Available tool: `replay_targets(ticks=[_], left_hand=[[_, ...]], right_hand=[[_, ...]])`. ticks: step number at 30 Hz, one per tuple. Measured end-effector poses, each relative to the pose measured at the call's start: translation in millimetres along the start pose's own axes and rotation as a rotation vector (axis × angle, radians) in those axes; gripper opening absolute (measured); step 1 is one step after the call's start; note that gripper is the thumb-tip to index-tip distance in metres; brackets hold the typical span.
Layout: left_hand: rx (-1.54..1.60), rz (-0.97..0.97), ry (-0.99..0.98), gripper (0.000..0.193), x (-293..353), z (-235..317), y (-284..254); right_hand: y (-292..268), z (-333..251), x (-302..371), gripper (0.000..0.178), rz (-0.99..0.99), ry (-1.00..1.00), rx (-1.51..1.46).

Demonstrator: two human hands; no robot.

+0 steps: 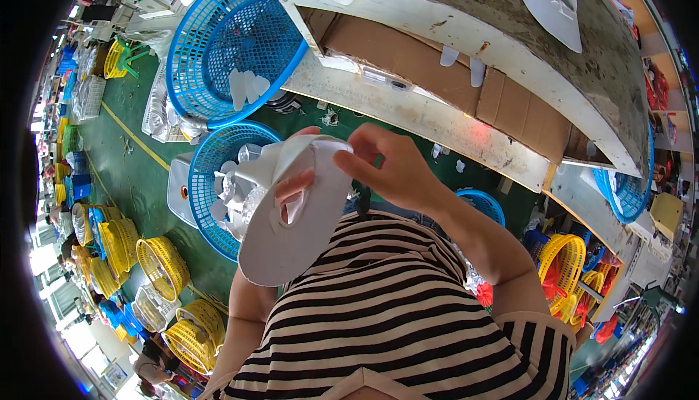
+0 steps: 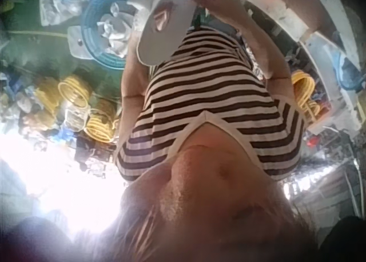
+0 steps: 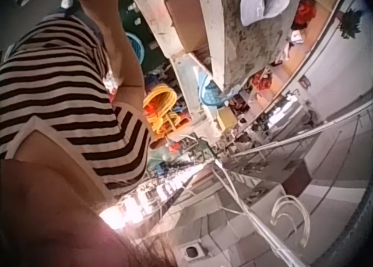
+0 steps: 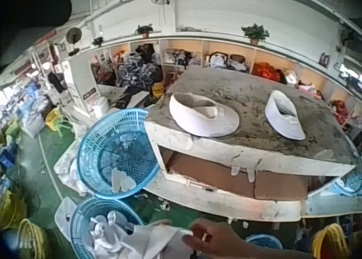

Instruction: Inspecting white shoe upper components and applying glue to them with a spatula tool.

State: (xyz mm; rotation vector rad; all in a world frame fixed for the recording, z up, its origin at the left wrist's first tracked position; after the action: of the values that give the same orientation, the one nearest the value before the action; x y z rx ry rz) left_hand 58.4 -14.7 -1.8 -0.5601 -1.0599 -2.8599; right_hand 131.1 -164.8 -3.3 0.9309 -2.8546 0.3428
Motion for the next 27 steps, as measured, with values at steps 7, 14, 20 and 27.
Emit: replay_targets(ticks=[7, 14, 20, 27], left_hand=[[-0.237, -0.088, -0.088, 0.061, -15.6, -2.1, -25.6], [-0.554, 0.085, 0.069, 0.045, -8.4, 5.7, -26.6], [-0.559, 0.031, 0.273, 0.04, -7.4, 0.6, -27.2], [-0.513, 0.033, 0.256, 0.045, -8.5, -7.6, -23.4]], right_hand=[[6.7, -0.8, -2.8, 0.032, -0.114, -0.062, 0.219], [10.2, 5.1, -1.5, 0.034, -0.385, 0.157, -0.331], [22.0, 18.5, 9.2, 0.031, -0.409, 0.285, -0.242], [24.9, 21.2, 21.2, 0.029, -0.276, 0.144, -0.285]])
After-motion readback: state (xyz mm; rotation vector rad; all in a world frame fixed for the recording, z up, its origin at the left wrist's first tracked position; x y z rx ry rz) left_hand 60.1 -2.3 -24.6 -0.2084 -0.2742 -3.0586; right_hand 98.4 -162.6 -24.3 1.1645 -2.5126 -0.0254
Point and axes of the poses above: each hand's wrist, its own x-axis away from the middle knuckle, its own y-axis out of the palm, z = x × y, the point moved 6 cm from there along -x, towards the middle knuckle, and after that the axes turned 1 degree about z, right-handed, at the moved point
